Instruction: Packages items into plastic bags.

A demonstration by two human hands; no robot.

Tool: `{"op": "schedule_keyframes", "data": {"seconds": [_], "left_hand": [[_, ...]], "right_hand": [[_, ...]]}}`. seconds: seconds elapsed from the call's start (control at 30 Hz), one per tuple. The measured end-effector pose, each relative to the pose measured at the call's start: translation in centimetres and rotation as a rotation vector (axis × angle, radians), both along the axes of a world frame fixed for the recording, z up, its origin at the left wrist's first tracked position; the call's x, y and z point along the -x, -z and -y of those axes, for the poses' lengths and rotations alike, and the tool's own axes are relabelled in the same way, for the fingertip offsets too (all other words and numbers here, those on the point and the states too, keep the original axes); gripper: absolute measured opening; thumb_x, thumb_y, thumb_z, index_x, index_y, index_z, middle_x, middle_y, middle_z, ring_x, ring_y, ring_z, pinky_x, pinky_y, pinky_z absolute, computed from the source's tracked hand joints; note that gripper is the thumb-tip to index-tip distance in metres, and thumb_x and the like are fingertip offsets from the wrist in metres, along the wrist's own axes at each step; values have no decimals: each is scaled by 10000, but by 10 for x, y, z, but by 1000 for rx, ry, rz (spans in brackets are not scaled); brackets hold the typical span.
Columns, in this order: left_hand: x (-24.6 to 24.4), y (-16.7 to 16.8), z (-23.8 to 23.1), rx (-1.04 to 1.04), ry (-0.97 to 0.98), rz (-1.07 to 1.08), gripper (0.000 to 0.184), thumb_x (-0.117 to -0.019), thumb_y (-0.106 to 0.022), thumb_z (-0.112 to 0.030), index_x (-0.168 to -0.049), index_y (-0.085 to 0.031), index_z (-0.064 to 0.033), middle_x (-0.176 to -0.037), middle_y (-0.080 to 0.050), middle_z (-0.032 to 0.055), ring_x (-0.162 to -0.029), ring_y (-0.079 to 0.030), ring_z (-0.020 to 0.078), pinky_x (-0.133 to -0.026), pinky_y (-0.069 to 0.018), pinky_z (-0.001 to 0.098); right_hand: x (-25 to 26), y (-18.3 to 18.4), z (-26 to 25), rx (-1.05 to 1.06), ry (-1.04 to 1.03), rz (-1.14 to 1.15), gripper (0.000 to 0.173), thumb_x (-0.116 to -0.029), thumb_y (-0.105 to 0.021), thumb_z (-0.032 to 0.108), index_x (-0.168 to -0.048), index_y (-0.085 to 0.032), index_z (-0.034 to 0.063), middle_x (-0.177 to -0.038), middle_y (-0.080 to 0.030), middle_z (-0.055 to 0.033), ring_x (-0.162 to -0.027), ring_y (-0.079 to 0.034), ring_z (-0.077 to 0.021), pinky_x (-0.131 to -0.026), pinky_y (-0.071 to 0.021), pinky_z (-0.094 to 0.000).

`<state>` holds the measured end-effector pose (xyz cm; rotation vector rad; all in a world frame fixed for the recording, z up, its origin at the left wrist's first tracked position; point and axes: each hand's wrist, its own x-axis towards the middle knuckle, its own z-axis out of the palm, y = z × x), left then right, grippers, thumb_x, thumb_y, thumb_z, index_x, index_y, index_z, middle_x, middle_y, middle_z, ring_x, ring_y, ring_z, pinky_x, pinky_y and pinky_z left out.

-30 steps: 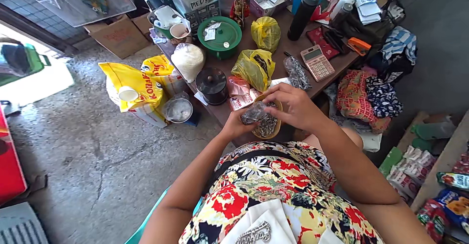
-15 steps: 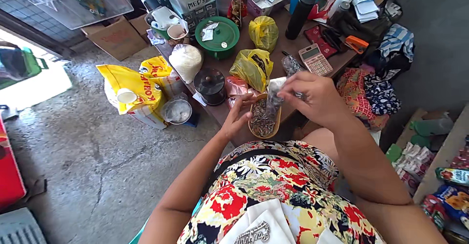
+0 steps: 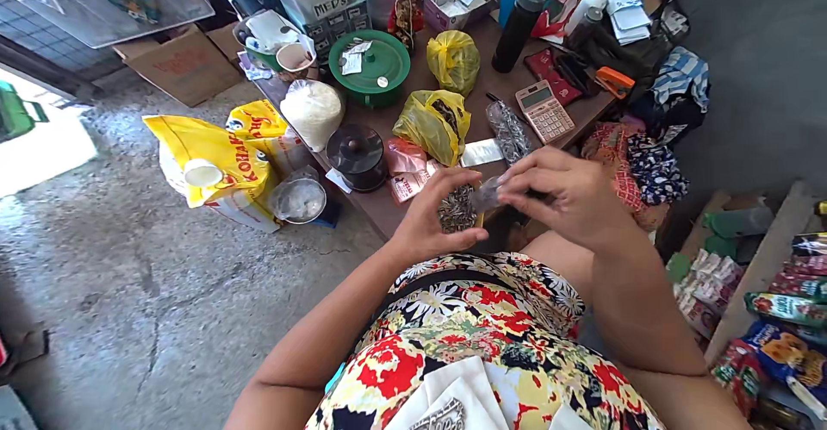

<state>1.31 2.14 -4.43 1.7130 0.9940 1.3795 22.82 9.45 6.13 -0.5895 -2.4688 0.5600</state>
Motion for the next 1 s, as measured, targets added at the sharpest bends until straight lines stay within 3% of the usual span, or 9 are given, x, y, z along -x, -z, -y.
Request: {"op": "schedule_keyframes", "data": {"seconds": [0.13,0.23,0.3,0.37,0.53,0.67,0.77,0.83,1.0], "left_hand": [[-6,-4,-5,2,69,127,275,-932,-738,-196,-1085,-702,29,-1101,-702,64,-1054,-658,71,-939,-559,270],[6,11,-1,15,75,206,143,-1020,-641,-186,-1016,-721,-68,-995,-723,-25,-946,-668,8,-861,-569,225],[16,20,5,21,43,211,181,-1036,-625,-225,-1062,-743,-90,-1029,-751,-11,-973,-697,41,-886,-586,252],[24,27,12,48,-12,223,193,-1034,-630,-244,-1087,-741,-95,-1039,-757,-5,-977,-715,67,-894,-599,272],[40,31,20,83,-110,275,169,-1017,-659,-270,-1108,-748,-160,-1089,-748,-16,-999,-722,109,-890,-611,293],[45,27,26,100,-187,264,137,-1013,-662,-292,-1083,-757,-222,-1140,-734,-34,-1022,-720,131,-890,-615,299],[47,25,28,94,-209,227,139,-1012,-662,-291,-1100,-757,-241,-1144,-735,-43,-1040,-719,132,-907,-609,293],[48,23,27,86,-208,210,132,-1009,-670,-262,-1100,-758,-227,-1157,-733,-39,-1065,-715,142,-929,-606,299],[41,8,15,4,-194,72,90,-992,-694,-210,-1061,-746,-187,-1155,-723,-36,-1127,-687,147,-987,-579,308]], "right_hand": [[16,25,3,113,-124,-88,145,-950,-711,193,-920,-784,72,-1016,-733,-41,-993,-663,-120,-878,-549,-263],[19,42,-16,416,-257,-257,235,-989,-689,245,-1057,-734,24,-1067,-713,-37,-1010,-670,-65,-890,-582,-231],[14,60,-43,574,-141,-288,303,-990,-676,294,-1177,-691,56,-1098,-721,-8,-941,-677,-49,-830,-588,-249],[8,83,-84,641,137,-208,276,-994,-633,184,-1231,-670,47,-1126,-720,-45,-902,-690,-86,-803,-591,-288],[3,162,-207,654,634,140,265,-1034,-586,126,-1247,-679,-2,-1268,-661,-216,-1104,-667,-329,-994,-517,-509],[9,202,-262,571,814,363,340,-1001,-659,221,-1280,-688,28,-1466,-494,-288,-1386,-409,-497,-1120,-345,-642],[20,227,-277,539,901,466,563,-933,-723,466,-1352,-651,97,-1624,-258,-299,-1491,-208,-538,-1140,-279,-692],[26,240,-281,548,901,500,554,-920,-731,481,-1336,-660,122,-1680,-145,-264,-1522,-118,-539,-1158,-223,-713],[14,232,-275,643,844,177,342,-976,-703,291,-1179,-698,16,-1605,-344,-254,-1482,-279,-476,-1149,-269,-669]]}}
